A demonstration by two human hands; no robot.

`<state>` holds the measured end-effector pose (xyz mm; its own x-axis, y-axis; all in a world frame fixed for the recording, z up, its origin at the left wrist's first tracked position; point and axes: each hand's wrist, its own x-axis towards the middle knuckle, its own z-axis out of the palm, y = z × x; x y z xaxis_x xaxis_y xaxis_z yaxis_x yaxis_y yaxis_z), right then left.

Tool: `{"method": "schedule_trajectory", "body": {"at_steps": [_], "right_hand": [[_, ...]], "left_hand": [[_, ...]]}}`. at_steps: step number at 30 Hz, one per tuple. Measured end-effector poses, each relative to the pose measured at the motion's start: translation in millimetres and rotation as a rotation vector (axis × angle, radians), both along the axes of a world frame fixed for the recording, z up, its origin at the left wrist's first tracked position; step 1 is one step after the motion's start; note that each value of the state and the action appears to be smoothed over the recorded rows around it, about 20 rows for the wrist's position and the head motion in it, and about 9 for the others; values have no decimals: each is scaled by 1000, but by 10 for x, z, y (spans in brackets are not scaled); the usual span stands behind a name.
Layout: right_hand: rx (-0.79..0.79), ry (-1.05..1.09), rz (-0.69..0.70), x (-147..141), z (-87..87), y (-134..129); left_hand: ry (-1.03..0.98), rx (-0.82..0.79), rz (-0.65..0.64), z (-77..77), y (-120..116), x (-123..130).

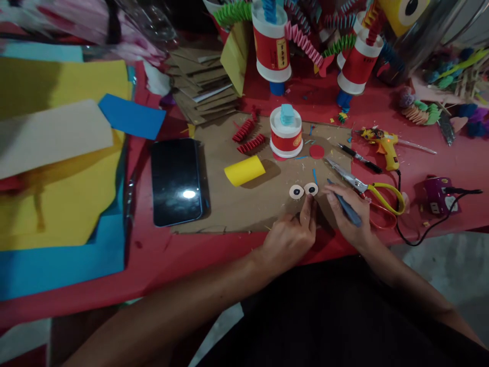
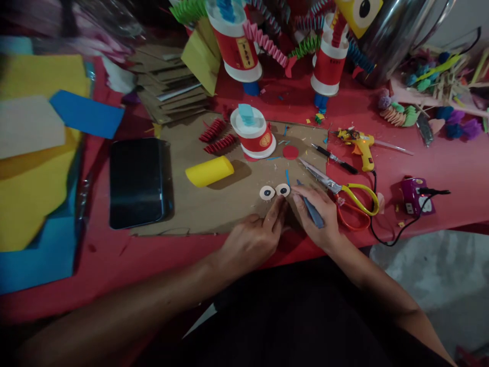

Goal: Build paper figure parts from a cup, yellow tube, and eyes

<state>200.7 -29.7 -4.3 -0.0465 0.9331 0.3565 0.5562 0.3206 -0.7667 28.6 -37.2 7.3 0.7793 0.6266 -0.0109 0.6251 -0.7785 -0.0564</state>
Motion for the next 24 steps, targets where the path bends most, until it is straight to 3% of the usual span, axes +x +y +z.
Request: {"method": "schedule_trajectory", "body": {"at_steps": [5,10,18,24], "right_hand": [[95,-312,162,112,-27,-60],[172,-486,210,105,-41,-72],[172,-497,230,112,-29,-62],[123,-314,201,141,-5,-45]], "left_hand": [[-12,-25,72,-33,-50,10],[-253,61,232,-158,-179,40],[-628,257,532,-213,-295,38],[-757,296,462,-170,-367,27]]}}
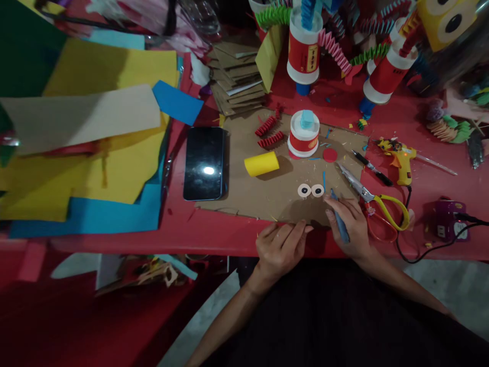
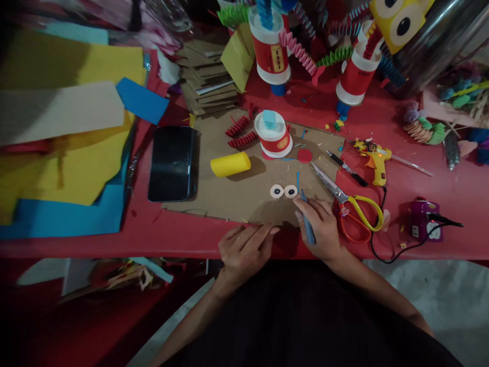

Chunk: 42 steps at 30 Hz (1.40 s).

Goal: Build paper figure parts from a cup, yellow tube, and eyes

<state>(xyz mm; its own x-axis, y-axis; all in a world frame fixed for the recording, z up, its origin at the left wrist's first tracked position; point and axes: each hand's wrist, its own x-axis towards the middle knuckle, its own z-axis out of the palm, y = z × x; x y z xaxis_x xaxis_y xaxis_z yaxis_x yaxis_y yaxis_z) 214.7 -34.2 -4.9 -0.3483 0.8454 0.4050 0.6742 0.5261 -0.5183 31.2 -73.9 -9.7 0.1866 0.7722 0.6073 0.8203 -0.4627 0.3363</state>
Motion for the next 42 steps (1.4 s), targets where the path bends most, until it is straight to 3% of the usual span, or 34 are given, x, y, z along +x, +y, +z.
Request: {"method": "schedule_trajectory", "body": {"at_steps": [6,11,14,18,21,25,33,42], "right_hand": [[-31,146,-100,51,49,-132],[9,86,-26,107,6,-360],[36,59,-65,110,-32,-424],[58,46,-130,81,-22,-375],[55,1,-146,65,12,-273],[-3,-61,-100,63,27,-142],[-80,-181,21,56,-7,-84],[-125,-210,51,47,-47,-89]], "left_hand": [[-22,4,-53,64,-56,-90],[-86,-35,49,46,-73,-98],[-170,-87,108,2,-68,-86],[-198,-134,146,-68,-77,-105],[-127,-173,94,-106,-64,-116],[27,-247,7,-110,3,-59],[150,-371,-45,-56,54,46],[212,-330,-51,-80,65,74]]}}
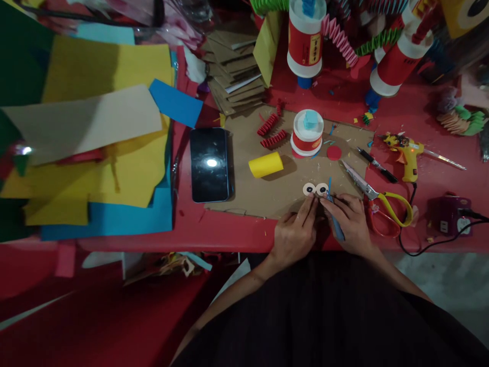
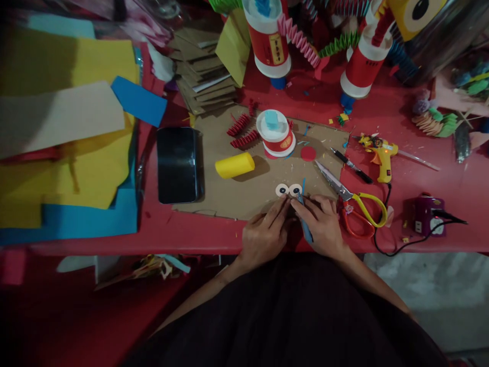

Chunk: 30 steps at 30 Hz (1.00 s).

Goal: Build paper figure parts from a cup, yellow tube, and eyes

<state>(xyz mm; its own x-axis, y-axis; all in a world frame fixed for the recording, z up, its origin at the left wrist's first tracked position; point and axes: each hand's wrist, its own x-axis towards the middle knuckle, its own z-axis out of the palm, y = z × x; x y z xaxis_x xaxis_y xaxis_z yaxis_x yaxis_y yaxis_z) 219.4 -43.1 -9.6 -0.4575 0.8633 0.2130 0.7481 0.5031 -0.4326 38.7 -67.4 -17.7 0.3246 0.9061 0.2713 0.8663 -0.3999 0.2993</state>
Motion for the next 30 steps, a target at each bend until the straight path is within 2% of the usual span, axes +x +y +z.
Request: {"method": "schedule_trajectory", "body": {"at_steps": [11,16,21,30], "right_hand": [[-43,21,2,-9,-5,-35],[-62,5,5,2,0,-41],[-40,19,9,-7,14,-36],[-53,12,-4,-6,10,-47]], "left_hand": [[-6,2,-83,1,18,8],[3,-71,-100,-3,26,13],[29,-28,-96,7,23,25],[41,-135,-96,-29,-11,6]]}}
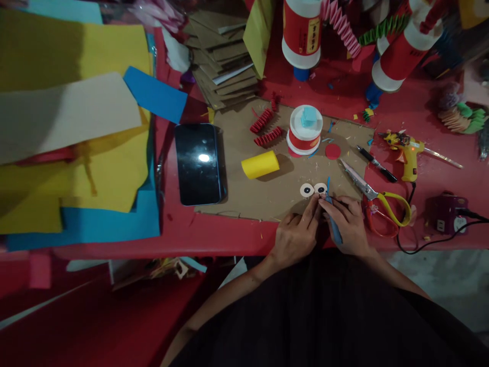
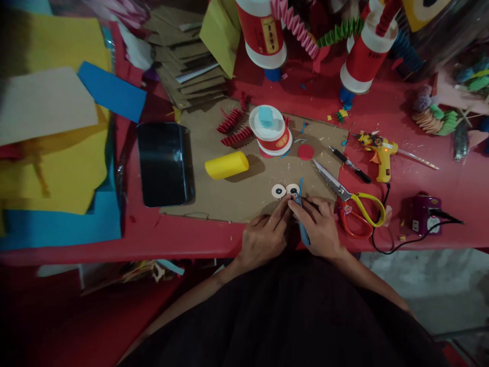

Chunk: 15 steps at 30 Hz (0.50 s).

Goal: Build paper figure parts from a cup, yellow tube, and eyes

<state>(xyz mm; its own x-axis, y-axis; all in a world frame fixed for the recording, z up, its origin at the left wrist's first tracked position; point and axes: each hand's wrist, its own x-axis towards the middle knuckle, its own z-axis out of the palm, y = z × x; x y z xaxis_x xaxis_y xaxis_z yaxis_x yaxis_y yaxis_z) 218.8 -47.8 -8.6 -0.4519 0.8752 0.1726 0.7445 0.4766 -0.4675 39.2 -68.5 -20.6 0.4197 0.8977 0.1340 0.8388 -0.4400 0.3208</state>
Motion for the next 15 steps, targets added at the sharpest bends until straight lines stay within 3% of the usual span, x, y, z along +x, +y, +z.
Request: {"method": "schedule_trajectory", "body": {"at_steps": [5,9,15], "right_hand": [[5,-3,3,7,6,-26],[15,-1,27,43,3,-2],[20,-58,228,212,86,226]], "left_hand": [[-42,21,-21,-15,10,-3],[-63,134,-35,16,27,-7],[-21,241,121,103,24,-9]]}}
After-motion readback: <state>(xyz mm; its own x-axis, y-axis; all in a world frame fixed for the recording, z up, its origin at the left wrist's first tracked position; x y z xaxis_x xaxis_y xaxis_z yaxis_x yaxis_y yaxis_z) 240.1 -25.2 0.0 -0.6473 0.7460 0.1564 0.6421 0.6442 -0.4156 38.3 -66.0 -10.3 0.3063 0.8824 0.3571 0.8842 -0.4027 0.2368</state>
